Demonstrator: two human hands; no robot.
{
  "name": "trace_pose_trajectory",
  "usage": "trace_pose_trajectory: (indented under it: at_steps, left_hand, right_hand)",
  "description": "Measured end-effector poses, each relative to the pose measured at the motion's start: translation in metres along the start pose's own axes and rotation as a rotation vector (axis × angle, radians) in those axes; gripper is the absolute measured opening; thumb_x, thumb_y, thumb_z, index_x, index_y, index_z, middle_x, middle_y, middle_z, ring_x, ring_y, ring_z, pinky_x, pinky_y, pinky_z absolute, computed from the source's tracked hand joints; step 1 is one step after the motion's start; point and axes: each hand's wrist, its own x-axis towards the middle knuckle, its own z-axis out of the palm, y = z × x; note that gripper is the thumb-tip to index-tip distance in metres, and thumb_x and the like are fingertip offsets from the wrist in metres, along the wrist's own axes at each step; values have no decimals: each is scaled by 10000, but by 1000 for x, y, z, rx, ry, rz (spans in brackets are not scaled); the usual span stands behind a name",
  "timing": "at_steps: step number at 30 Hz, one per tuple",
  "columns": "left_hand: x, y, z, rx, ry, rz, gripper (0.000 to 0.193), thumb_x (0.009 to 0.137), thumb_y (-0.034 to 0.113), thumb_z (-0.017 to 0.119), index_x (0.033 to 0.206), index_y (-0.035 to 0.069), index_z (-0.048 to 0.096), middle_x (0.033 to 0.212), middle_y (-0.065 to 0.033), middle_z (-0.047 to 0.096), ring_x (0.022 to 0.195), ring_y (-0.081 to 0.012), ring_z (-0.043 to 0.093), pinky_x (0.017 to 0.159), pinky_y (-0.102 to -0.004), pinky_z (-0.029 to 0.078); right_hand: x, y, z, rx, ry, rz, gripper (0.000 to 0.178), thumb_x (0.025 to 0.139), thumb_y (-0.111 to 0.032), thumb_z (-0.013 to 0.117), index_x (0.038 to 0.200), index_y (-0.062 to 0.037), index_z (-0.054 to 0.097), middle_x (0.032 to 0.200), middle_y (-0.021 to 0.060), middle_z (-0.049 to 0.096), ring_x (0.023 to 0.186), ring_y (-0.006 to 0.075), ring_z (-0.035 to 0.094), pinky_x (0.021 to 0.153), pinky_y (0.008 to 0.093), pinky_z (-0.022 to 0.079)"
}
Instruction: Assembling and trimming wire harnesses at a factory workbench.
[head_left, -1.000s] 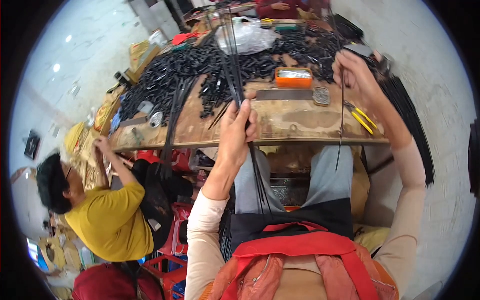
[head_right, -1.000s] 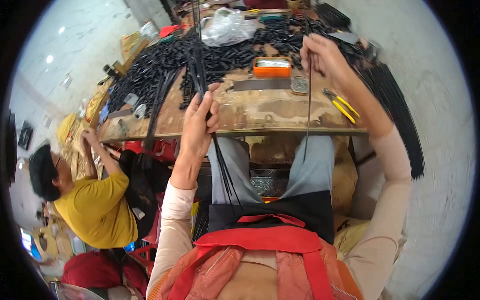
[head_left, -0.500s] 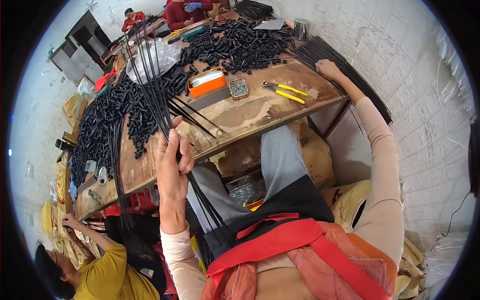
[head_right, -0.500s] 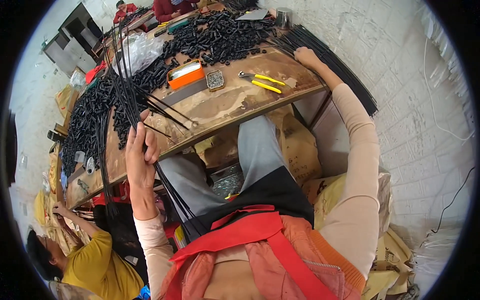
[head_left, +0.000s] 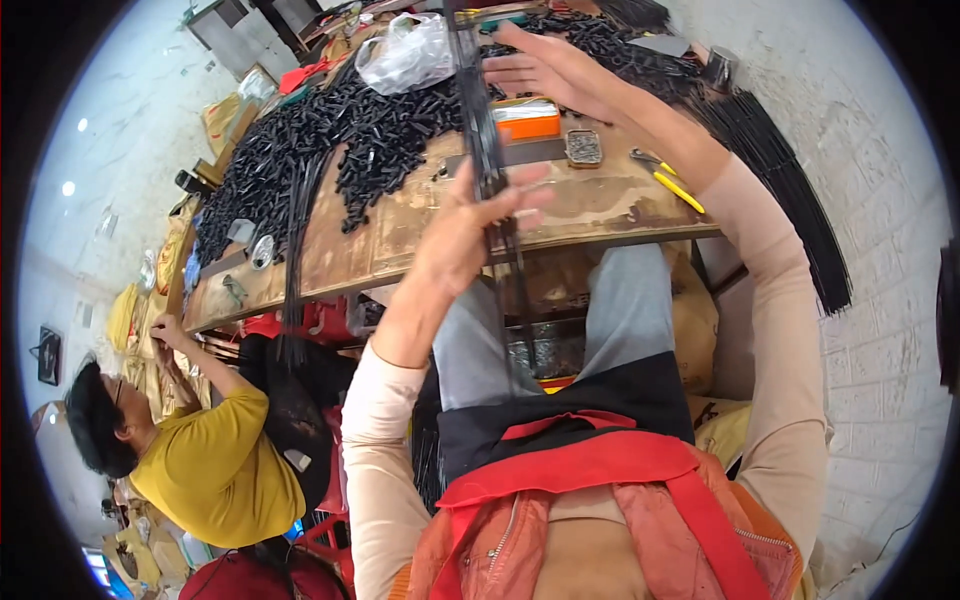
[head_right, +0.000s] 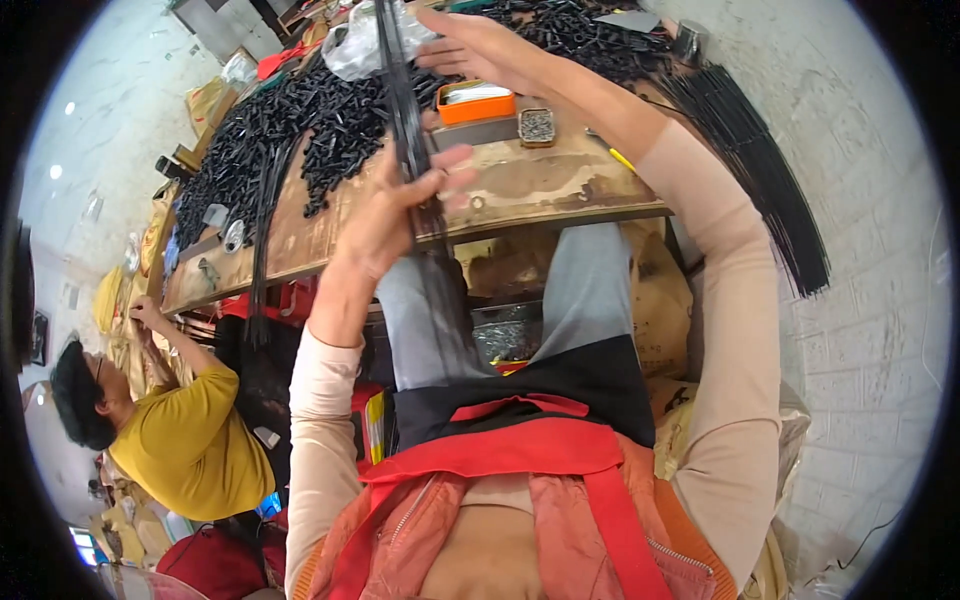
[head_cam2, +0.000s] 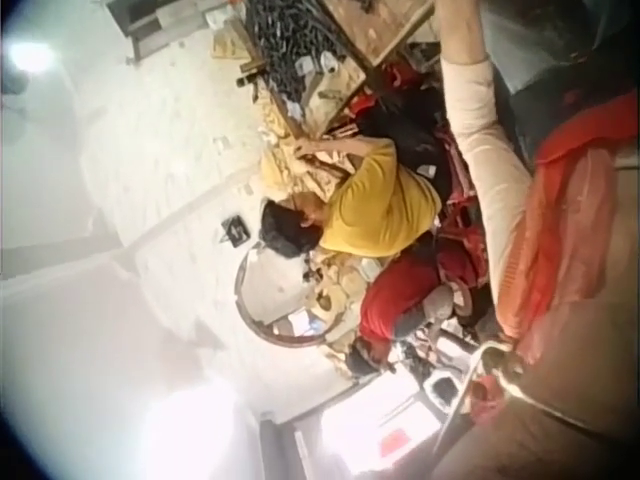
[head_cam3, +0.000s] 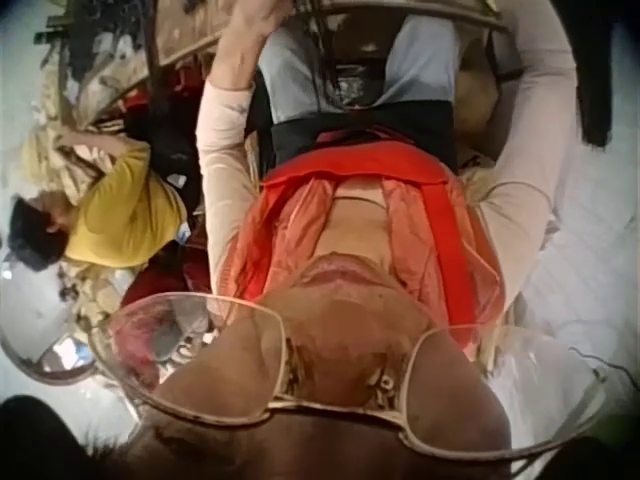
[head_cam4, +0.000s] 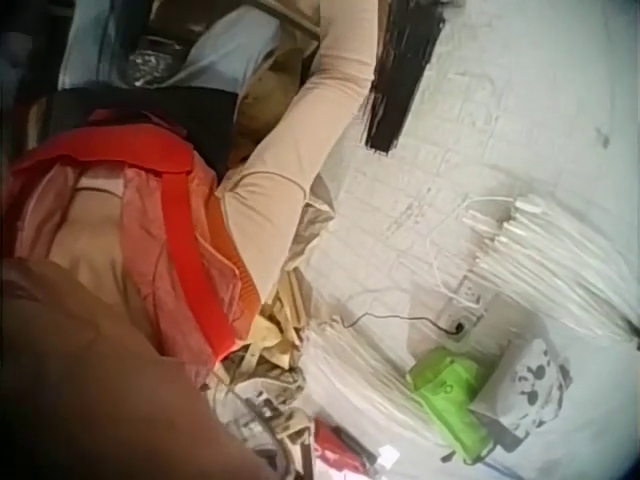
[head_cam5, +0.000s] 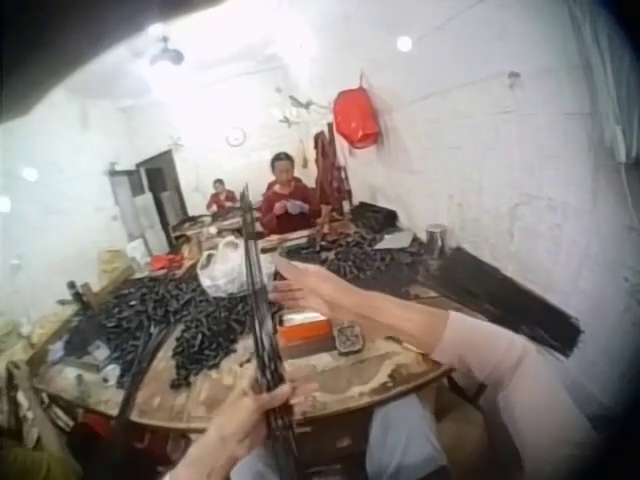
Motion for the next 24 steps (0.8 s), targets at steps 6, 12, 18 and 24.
trace_pose_trajectory:
  at_steps: [6,12,18,24]
  left_hand:
    - [-43,-3,-4,-249,4,-164,374,1012,167,488,1325,-24,415,1251,-220,572,1131,-314,604,975,-458,498]
    - [-39,-7,-9,-183,-68,-139,389,1047,263,393,1266,-54,443,1186,-228,609,1056,-313,647,929,-427,538]
    - [-26,9,0,-23,-27,62,394,1056,239,364,1226,-91,494,1141,-208,636,1053,-272,652,947,-390,536]
    - [-40,2,8,-85,58,-95,382,1052,238,385,1210,-80,526,1142,-186,644,1041,-246,656,919,-367,541]
  right_hand:
    - [1,-12,62,423,-263,114,464,1007,-326,492,1269,56,474,1219,248,593,1106,317,625,1019,401,493]
    - [-18,-29,68,320,-243,186,430,1030,-271,436,1310,55,456,1226,225,593,1175,330,584,1043,407,469]
    - [-29,-35,59,253,-318,124,422,1023,-232,456,1319,68,446,1246,231,577,1193,327,573,1051,410,458]
    - [-40,-38,68,245,-284,132,409,1011,-193,483,1318,77,458,1272,214,566,1204,292,569,1063,389,440]
